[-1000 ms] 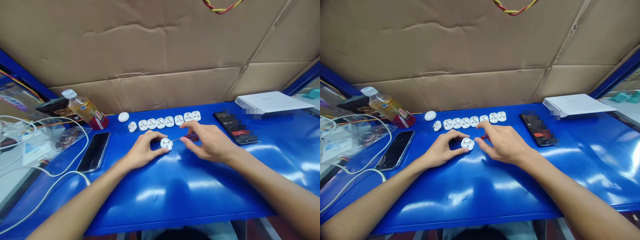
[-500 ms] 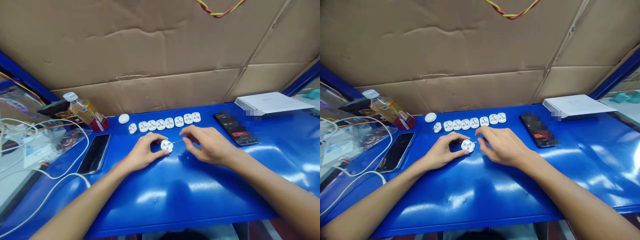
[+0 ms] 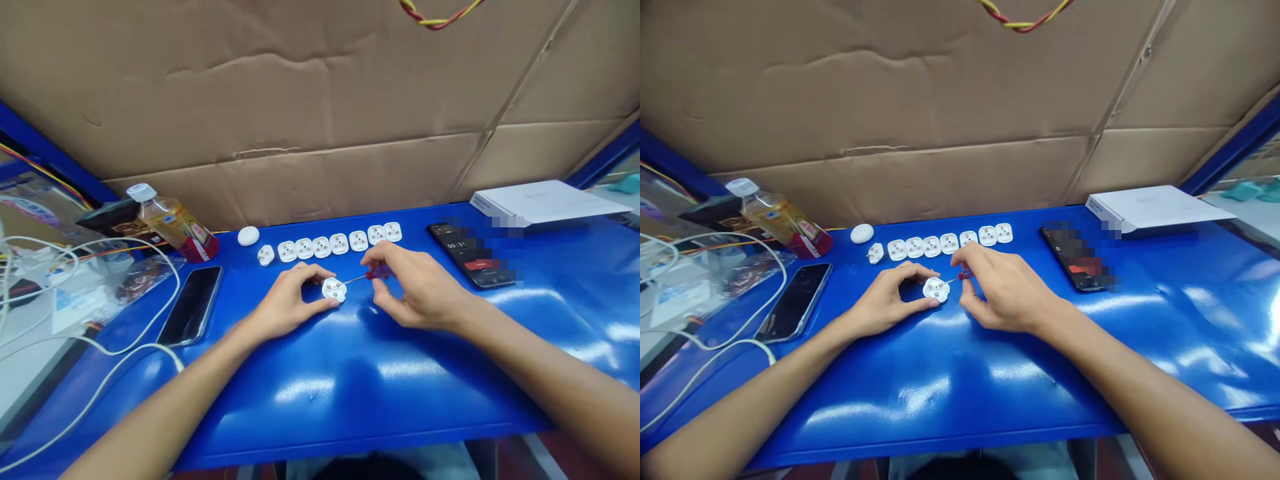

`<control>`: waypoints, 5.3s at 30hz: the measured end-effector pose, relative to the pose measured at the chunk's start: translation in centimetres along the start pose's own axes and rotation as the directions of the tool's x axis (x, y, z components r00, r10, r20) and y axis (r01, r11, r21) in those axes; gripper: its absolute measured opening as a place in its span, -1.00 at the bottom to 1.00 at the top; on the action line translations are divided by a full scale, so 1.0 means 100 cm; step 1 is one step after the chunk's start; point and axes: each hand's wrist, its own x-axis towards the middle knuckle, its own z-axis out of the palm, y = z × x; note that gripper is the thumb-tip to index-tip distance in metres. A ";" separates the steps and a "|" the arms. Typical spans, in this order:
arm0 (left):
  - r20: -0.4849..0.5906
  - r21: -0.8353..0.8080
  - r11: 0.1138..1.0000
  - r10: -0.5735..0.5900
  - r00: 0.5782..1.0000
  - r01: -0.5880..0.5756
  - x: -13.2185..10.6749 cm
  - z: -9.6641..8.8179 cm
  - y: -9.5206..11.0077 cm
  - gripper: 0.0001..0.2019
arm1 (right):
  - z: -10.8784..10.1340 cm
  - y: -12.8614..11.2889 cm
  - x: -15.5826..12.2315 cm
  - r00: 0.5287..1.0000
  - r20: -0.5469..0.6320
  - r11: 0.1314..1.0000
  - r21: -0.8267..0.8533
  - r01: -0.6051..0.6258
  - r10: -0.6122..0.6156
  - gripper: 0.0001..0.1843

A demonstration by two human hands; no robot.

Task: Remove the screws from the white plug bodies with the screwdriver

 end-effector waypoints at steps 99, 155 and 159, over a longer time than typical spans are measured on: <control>-0.060 -0.024 0.999 0.031 0.998 -0.032 0.001 -0.003 -0.002 -0.61 | 0.014 0.018 0.001 0.988 0.130 0.994 0.046 -0.096 0.089 -0.78; 0.047 0.024 0.995 0.094 0.994 -0.096 0.001 0.001 0.002 -0.65 | -0.011 -0.018 0.004 0.968 0.113 0.967 -0.097 0.237 -0.226 -0.78; 0.031 0.025 0.994 0.109 0.994 -0.110 0.001 0.001 0.003 -0.67 | -0.017 -0.016 0.006 0.954 0.173 0.966 -0.035 0.255 -0.246 -0.77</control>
